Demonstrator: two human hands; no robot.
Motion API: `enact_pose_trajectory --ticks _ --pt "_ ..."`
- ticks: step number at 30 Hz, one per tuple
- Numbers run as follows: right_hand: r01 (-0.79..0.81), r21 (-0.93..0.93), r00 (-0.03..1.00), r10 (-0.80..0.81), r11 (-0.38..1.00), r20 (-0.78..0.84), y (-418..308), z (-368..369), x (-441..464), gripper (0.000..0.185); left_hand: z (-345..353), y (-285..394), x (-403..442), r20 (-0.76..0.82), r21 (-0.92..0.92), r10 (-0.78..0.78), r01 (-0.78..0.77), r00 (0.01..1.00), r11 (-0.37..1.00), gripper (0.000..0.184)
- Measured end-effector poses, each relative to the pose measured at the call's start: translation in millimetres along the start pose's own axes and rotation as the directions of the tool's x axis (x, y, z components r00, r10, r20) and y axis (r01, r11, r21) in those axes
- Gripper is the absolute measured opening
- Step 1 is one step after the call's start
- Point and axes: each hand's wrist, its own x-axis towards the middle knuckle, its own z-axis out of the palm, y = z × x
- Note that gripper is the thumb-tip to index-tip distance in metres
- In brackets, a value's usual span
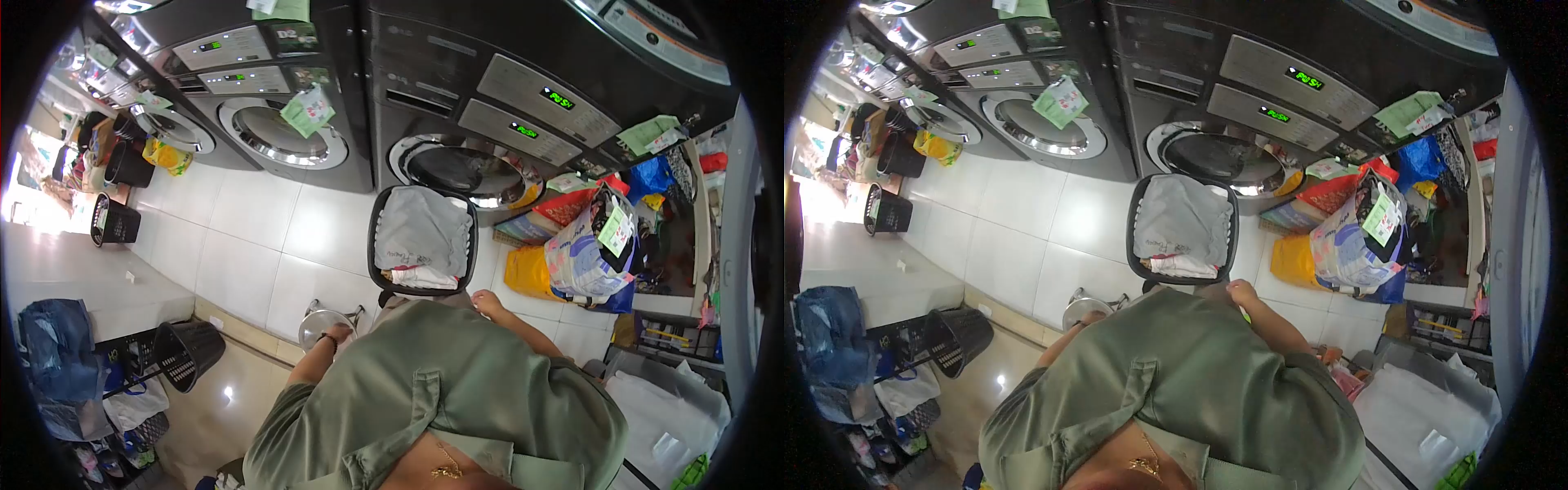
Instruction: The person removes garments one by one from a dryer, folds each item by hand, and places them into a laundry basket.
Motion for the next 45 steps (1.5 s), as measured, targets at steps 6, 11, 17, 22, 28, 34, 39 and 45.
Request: enact_pose_trajectory --ticks 6,11,17,22,28,34,39,45 --pt "0.206 -0.408 0.978 -0.169 0.889 0.124 -72.5 12.2 -15.9 0.035 -52.6 -28.3 -43.9 -0.081 -0.883 -0.429 0.134 0.9 0.449 0.043" --pt "0.304 -0.564 0.948 -0.187 0.768 0.257 -128.1 6.7 20.0 0.036 -42.6 -51.6 -41.7 -0.174 -0.89 -0.198 -0.067 0.965 0.451 0.031" --pt "0.467 -0.146 0.881 -0.444 0.872 0.166 -206.8 -7.2 13.8 0.032 -19.0 -43.5 -9.4 -0.122 -0.607 -0.068 -0.02 0.99 0.795 0.033" --pt "0.675 -0.005 0.737 -0.675 0.738 0.021 -291.0 -99.0 -57.6 0.027 -29.2 -4.7 28.4 -0.106 -0.448 0.077 -0.116 0.991 0.886 0.035" --pt "0.63 -0.763 -0.348 -0.827 0.142 -0.442 -453.3 -289.0 -233.6 0.009 -59.4 30.4 58.8 -0.181 -0.456 0.094 -0.168 0.979 0.874 0.037" --pt "0.01 -0.986 -0.728 -0.675 0.165 -0.12 -585.6 -458.6 -289.2 0.013 -100.6 24.4 80.3 -0.348 -0.541 -0.011 -0.191 0.938 0.819 0.039" --pt "-0.151 -0.881 -0.493 -0.807 0.448 -0.326 -687.4 -552.6 -224.8 0.059 -139.6 66.5 101.7 -0.427 -0.521 -0.158 -0.099 0.89 0.848 0.039" --pt "-0.194 -0.861 -0.198 -0.878 0.471 -0.436 -779.2 -561.8 -195.2 0.101 -213.9 194.4 107.5 -0.517 -0.563 -0.14 -0.212 0.845 0.799 0.039"
